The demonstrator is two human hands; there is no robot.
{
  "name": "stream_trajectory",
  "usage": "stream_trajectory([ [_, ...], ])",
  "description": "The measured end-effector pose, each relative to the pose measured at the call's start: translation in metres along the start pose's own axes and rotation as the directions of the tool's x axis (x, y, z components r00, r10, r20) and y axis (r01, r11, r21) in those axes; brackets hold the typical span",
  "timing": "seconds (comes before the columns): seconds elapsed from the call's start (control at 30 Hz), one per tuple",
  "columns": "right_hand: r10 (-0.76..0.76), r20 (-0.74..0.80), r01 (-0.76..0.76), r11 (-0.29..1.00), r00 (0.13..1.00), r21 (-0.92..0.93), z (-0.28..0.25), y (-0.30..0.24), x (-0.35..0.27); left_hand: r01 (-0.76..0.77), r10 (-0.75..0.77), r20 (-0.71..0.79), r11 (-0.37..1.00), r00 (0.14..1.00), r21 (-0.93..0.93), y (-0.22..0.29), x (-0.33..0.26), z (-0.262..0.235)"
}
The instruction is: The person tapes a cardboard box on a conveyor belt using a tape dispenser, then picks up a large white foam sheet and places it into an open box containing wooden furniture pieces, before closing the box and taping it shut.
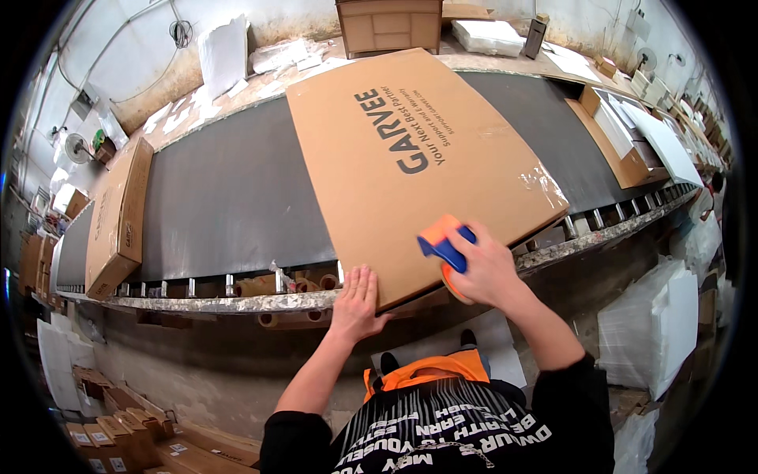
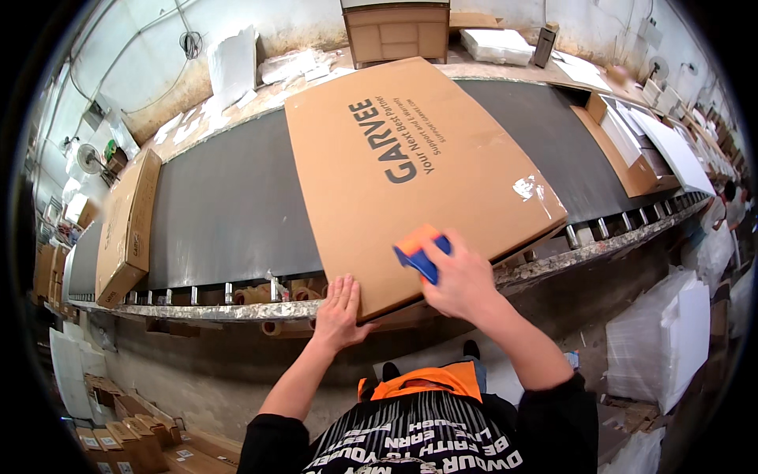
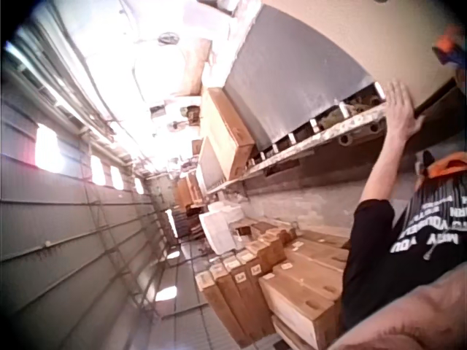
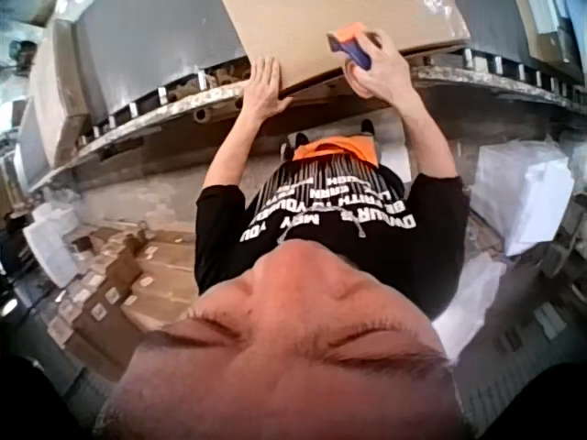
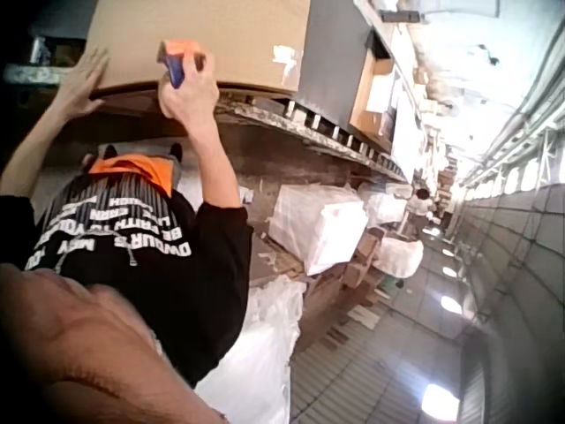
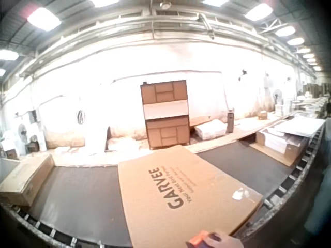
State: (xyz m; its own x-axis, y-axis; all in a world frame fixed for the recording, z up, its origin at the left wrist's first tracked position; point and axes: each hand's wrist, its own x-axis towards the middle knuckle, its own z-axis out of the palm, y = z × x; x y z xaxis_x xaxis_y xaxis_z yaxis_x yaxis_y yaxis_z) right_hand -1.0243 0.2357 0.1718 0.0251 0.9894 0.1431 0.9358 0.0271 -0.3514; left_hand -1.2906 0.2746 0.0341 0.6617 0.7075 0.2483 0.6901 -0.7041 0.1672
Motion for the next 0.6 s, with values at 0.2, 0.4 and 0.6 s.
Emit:
stream_trajectory([
  [0.2,0.081,0.524,0.071,0.962,0.848,-0.264,0.019,-0.096,0.112,-0.041,0.016,-0.197,0.992,0.98,-0.123,-0.004,0.007,0.015],
  [0.4,0.051,0.539,0.08,0.973,0.841,-0.216,0.03,-0.077,-0.014,-0.036,0.007,-0.236,0.992,0.972,-0.119,-0.022,-0.007,0.016],
  [0.6,0.153,0.731,0.167,0.923,0.665,-0.346,0.123,-0.084,-0.024,-0.114,0.087,-0.237,0.988,0.968,-0.104,-0.016,0.001,0.014],
])
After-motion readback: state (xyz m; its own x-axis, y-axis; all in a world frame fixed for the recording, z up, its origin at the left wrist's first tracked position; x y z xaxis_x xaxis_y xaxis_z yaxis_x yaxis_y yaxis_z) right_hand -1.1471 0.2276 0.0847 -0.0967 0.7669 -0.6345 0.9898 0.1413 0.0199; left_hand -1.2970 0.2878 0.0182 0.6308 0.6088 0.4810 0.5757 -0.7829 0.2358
